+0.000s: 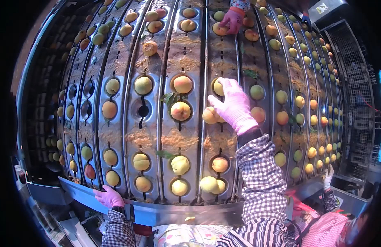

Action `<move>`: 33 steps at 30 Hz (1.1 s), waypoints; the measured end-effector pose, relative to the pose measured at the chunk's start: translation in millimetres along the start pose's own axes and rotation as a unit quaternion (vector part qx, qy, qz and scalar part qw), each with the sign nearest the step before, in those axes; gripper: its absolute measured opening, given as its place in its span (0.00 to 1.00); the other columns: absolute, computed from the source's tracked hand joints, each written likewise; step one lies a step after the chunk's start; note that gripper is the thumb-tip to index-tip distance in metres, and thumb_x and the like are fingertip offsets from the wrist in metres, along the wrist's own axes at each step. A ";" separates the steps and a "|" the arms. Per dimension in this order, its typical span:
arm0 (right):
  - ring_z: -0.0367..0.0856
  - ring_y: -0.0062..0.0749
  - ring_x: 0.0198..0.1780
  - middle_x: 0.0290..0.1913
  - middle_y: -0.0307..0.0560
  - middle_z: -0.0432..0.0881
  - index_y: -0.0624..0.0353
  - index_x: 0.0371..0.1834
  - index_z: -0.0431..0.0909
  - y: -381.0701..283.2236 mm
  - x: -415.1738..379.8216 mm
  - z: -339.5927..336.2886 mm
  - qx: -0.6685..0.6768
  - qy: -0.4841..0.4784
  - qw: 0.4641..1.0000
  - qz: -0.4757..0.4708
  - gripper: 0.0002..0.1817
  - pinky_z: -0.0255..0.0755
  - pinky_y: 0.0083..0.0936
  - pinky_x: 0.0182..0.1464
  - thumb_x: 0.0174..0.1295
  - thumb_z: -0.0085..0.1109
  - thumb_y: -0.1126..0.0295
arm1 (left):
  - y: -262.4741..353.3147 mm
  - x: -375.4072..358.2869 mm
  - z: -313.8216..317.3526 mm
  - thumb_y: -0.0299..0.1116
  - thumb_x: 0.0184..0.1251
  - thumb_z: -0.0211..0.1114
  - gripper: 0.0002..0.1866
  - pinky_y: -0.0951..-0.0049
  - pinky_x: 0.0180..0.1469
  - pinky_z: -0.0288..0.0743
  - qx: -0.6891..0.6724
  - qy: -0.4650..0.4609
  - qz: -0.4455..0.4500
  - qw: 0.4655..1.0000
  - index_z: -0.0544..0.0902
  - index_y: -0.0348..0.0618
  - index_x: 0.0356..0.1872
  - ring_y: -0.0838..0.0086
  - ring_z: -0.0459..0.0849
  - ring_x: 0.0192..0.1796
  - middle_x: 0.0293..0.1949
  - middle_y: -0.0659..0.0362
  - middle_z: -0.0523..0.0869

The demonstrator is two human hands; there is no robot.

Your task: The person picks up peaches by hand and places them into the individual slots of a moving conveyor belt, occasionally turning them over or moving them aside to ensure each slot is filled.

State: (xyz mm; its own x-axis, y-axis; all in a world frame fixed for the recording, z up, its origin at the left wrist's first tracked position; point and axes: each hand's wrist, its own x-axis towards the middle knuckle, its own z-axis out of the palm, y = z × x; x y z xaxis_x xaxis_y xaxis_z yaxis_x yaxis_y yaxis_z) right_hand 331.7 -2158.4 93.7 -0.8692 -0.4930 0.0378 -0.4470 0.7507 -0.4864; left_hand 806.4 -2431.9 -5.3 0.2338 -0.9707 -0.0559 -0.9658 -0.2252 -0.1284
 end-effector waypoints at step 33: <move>0.81 0.45 0.42 0.32 0.45 0.82 0.54 0.42 0.83 -114.8 -69.9 62.7 0.012 -0.028 0.988 -0.151 0.17 0.68 0.45 0.51 0.53 0.70 0.57 | -6.2 0.6 10.6 0.52 0.77 0.52 0.38 0.49 0.76 0.59 -0.028 0.030 0.023 0.999 0.54 0.45 0.81 0.43 0.61 0.77 0.76 0.35 0.60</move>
State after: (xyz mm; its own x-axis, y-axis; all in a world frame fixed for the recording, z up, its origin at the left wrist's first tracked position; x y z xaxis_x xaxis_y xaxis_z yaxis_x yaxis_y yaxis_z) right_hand 457.0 -2237.7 92.2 -0.6838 -0.7169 0.1359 -0.6779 0.5554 -0.4816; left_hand 813.7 -2430.2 -15.1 0.1835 -0.9830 -0.0001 -0.9806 -0.1830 -0.0705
